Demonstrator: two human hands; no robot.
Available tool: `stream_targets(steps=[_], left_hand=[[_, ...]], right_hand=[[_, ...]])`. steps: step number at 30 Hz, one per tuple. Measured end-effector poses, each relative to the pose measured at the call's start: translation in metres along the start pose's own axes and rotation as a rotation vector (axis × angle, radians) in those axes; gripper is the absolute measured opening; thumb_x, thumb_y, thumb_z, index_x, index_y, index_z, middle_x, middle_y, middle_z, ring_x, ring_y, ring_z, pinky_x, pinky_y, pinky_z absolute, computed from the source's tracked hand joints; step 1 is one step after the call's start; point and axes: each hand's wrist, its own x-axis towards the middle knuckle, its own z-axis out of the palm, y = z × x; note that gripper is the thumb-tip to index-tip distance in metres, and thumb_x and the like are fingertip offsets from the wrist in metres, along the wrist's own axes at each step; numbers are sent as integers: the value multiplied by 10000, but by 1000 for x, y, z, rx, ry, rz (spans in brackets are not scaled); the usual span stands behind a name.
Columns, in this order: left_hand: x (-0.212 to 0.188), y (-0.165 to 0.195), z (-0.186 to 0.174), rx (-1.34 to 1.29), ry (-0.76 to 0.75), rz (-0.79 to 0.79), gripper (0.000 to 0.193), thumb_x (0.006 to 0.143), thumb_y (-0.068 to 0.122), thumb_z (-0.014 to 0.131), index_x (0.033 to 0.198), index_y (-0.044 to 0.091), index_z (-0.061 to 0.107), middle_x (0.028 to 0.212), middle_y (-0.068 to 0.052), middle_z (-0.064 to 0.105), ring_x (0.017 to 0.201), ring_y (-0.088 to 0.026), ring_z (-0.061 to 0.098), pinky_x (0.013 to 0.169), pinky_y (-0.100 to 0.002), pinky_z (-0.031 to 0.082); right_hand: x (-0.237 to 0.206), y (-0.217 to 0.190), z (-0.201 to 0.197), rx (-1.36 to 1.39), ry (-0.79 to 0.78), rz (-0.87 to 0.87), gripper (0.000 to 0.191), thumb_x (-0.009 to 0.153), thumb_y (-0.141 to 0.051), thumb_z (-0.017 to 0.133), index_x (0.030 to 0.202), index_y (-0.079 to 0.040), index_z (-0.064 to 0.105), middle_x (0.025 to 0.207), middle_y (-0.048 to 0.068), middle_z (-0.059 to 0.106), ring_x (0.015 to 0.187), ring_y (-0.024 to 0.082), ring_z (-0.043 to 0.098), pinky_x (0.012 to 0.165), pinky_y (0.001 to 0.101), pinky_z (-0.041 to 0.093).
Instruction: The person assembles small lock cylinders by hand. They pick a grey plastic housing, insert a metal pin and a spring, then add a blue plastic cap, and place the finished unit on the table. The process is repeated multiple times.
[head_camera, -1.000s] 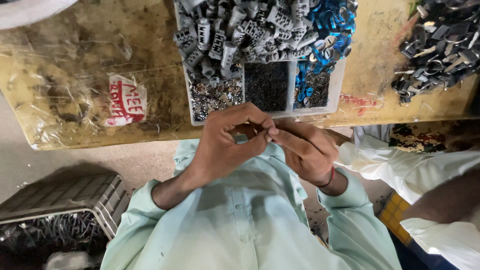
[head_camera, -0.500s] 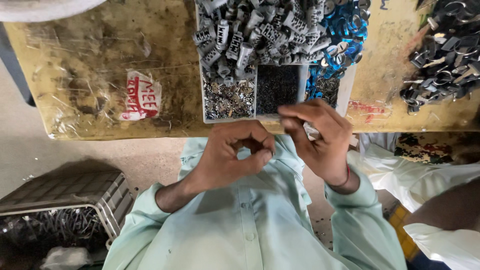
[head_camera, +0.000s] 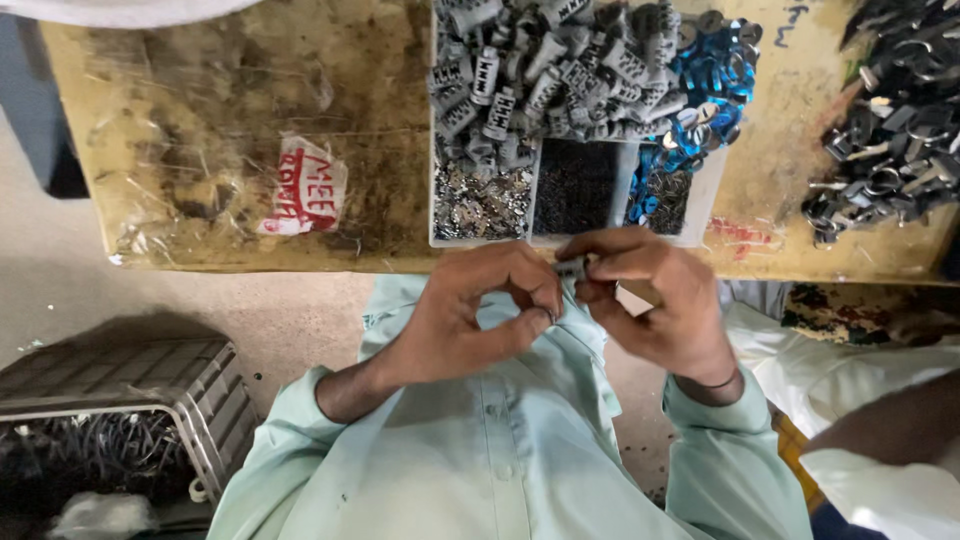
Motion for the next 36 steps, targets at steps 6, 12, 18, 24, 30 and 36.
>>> stream_targets(steps=[6, 12, 18, 24, 30, 36], left_hand=[[8, -7, 10, -381, 66, -210, 42, 1016, -4, 643, 1053, -21, 630, 999, -64, 669, 859, -105, 680, 778, -269, 617], [6, 0, 20, 97, 249, -179, 97, 955, -4, 723, 979, -14, 630, 941, -34, 677, 821, -41, 651, 714, -211, 601], [8, 1, 21, 41, 244, -221, 78, 959, 9, 721, 960, -4, 644, 915, -32, 683, 793, -41, 621, 686, -199, 553], [10, 2, 21, 79, 204, -238, 122, 951, 16, 743, 938, 11, 622, 854, -17, 665, 740, -31, 591, 639, -193, 518], [8, 5, 24, 173, 217, -171, 113, 927, -15, 715, 922, 14, 605, 865, -22, 675, 737, -39, 622, 632, -200, 538], [8, 2, 25, 189, 218, -161, 145, 926, -41, 697, 891, 26, 573, 850, -8, 609, 744, -35, 581, 627, -203, 528]], right_hand=[[-31, 19, 4, 4, 51, 68, 388, 830, 71, 817, 1167, -53, 667, 1158, 105, 665, 1020, 203, 693, 832, 309, 578], [-30, 13, 5, -235, 88, -63, 399, 836, 104, 817, 1176, -78, 713, 1171, 105, 675, 1023, 229, 713, 859, 317, 595], [-33, 12, 4, -273, 108, 3, 370, 867, 103, 807, 1180, -70, 710, 1254, 125, 708, 1098, 237, 745, 891, 305, 631], [-33, 12, 5, -191, 100, -49, 382, 886, 75, 813, 1221, -81, 713, 1211, 142, 713, 1068, 250, 744, 888, 324, 632], [-33, 4, -2, -275, 105, -103, 359, 862, 75, 818, 1171, -96, 760, 1154, 143, 715, 980, 240, 752, 835, 311, 634], [-34, 4, -6, -401, 41, -207, 339, 788, 10, 872, 1108, -80, 803, 1048, 113, 736, 815, 220, 719, 660, 333, 555]])
